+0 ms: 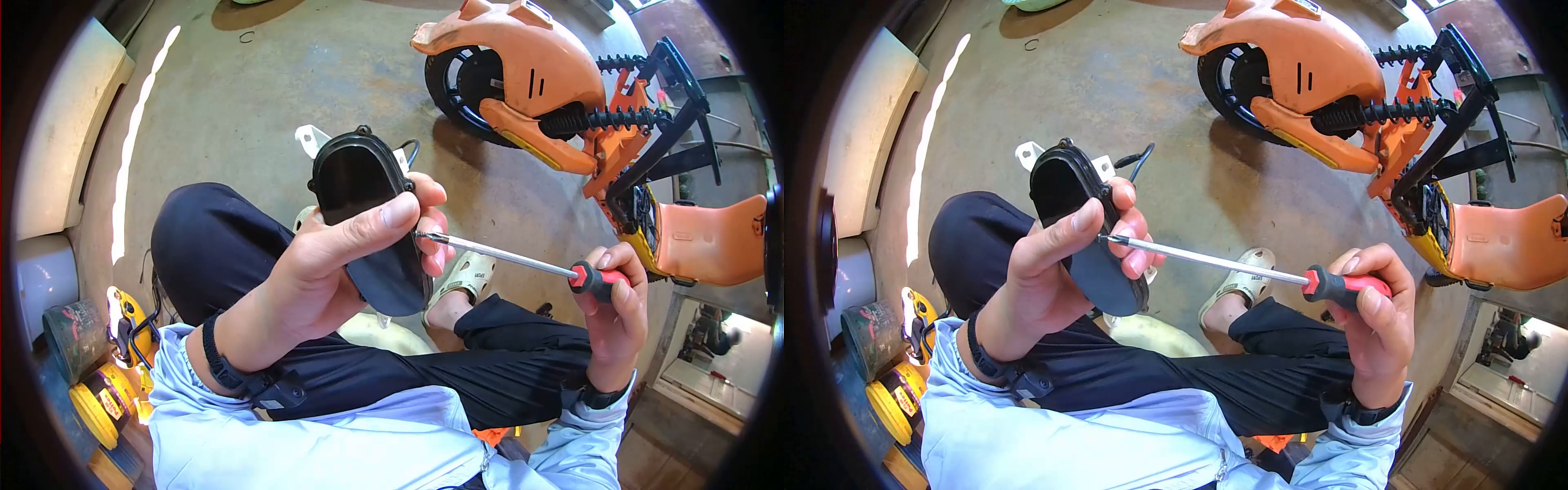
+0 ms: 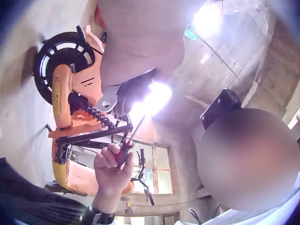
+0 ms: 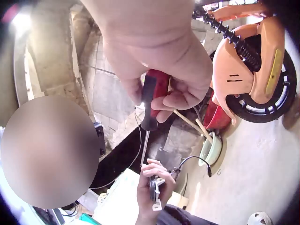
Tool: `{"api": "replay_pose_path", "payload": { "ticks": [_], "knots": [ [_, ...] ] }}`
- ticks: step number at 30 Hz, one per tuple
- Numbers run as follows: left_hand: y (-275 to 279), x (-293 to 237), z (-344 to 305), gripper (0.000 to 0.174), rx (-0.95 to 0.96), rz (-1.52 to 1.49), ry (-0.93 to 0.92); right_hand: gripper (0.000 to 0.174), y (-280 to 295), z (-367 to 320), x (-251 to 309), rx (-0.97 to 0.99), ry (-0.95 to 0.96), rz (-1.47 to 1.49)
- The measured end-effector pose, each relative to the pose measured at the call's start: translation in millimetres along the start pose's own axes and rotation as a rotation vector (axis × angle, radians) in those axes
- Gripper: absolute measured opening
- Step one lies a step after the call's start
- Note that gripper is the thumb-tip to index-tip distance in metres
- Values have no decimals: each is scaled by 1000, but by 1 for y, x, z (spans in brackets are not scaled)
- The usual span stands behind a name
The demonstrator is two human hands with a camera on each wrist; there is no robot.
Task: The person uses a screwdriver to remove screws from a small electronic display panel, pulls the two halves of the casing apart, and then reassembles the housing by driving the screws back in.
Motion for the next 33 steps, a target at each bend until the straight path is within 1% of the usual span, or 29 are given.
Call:
{"api": "replay_pose_path", "payload": {
  "ticks": [1,5,8,12,14,16,17,18,20,21,23,27,29,33],
  "knots": [
    [0,0,0,31,3,-32,-22,41,0,0,0,-3,-4,1],
    [1,-1,-1,33,10,-23,-10,40,0,0,0,-15,-11,0],
    [-1,-3,-3,37,1,62,23,39,2,0,-1,-8,-15,-1],
    [-1,-4,-3,38,-27,82,-40,39,0,0,-1,-19,-7,15],
    [-1,-5,-1,37,-28,103,-68,38,-2,0,1,-75,19,12],
    [2,-7,-1,37,-116,83,-141,38,-1,0,0,-60,46,-4],
    [3,-8,-1,35,-160,66,-141,38,-1,-1,-1,-42,69,-21],
    [3,-8,-1,35,-165,67,-139,38,-2,-1,-2,-42,66,-17],
    [5,-9,0,36,-280,122,-181,37,-6,-3,0,-45,119,-92],
    [8,-7,1,38,-289,114,-192,37,-7,-3,-1,-46,118,-89],
    [9,-7,1,38,-314,107,-196,36,-9,-5,1,-48,157,-212],
    [9,-7,2,41,-375,116,-210,34,-9,-5,2,-45,184,-246],
    [9,-6,2,41,-369,118,-204,34,-10,-5,3,-39,213,-265],
    [9,-6,3,42,-380,97,-193,34,-11,-6,3,-47,212,-285]
  ]
}}
Point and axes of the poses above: each hand's wrist, its own z-axis towards the middle knuckle, its own y-axis out of the back of the hand, x = y × z, the point moved 4 cm from there along z, towards the middle knuckle, and after that the axes turned 8 degrees about y, right-handed, at the moved point
